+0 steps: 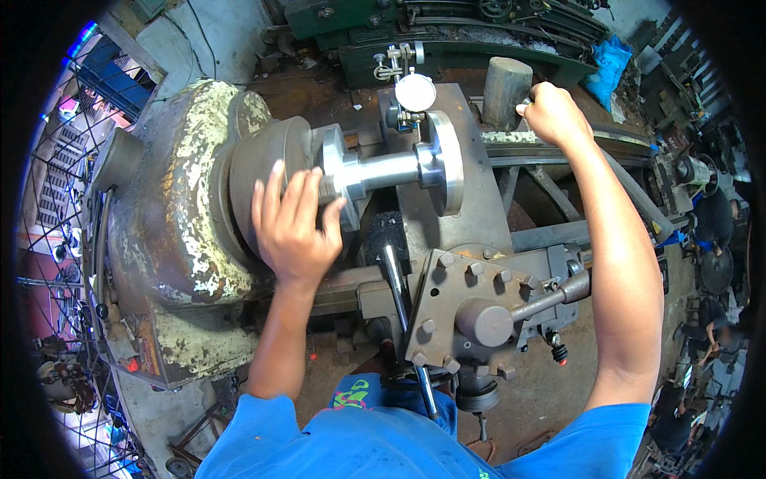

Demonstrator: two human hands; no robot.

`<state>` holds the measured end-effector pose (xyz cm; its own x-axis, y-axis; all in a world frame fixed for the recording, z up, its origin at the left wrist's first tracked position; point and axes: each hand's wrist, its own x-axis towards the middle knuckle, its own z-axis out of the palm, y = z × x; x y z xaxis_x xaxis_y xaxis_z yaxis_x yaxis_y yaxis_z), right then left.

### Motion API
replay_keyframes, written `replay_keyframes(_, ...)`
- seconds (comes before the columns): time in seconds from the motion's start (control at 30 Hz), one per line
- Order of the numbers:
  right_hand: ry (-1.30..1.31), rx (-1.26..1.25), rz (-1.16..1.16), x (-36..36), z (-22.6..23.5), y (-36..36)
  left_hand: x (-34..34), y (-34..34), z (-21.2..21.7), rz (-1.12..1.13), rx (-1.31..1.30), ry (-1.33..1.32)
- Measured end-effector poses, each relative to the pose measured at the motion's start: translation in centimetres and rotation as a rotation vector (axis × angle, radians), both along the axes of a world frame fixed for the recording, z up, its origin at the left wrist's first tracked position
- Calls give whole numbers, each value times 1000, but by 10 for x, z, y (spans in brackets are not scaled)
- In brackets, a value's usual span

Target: The person uses a rubber mallet to tap a metal shaft mounted in a lathe chuck, repeatedly rotating the chuck by hand to check alignment. The person then uses a long metal bar to tighten the chuck jaws around the shaft.

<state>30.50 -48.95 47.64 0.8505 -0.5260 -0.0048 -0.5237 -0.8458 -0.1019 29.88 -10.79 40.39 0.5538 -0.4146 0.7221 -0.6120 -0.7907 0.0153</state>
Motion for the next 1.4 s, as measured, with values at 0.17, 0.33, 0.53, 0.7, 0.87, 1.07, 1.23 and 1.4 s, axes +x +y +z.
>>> replay_keyframes(0.17,-103,32,-34,1,-4,-9,-60,10,-52,1,-92,184)
replay_keyframes(0.33,-94,17,-29,1,-7,-18,-111,24,-87,-285,-162,405)
replay_keyframes(0.53,-99,24,-10,-1,-8,-20,-124,24,-100,-396,-264,547)
replay_keyframes(0.7,-102,53,-26,-2,-6,-20,-119,25,-92,-423,-299,517)
replay_keyframes(0.87,-156,44,-17,-5,-6,-16,-116,23,-75,-503,-345,482)
replay_keyframes(1.07,-59,58,5,-3,-1,-11,-93,21,-34,-579,-418,358)
replay_keyframes(1.23,-62,62,32,0,0,-4,-49,15,3,-511,-619,212)
replay_keyframes(1.4,-17,59,57,3,2,3,3,9,36,-229,-702,266)
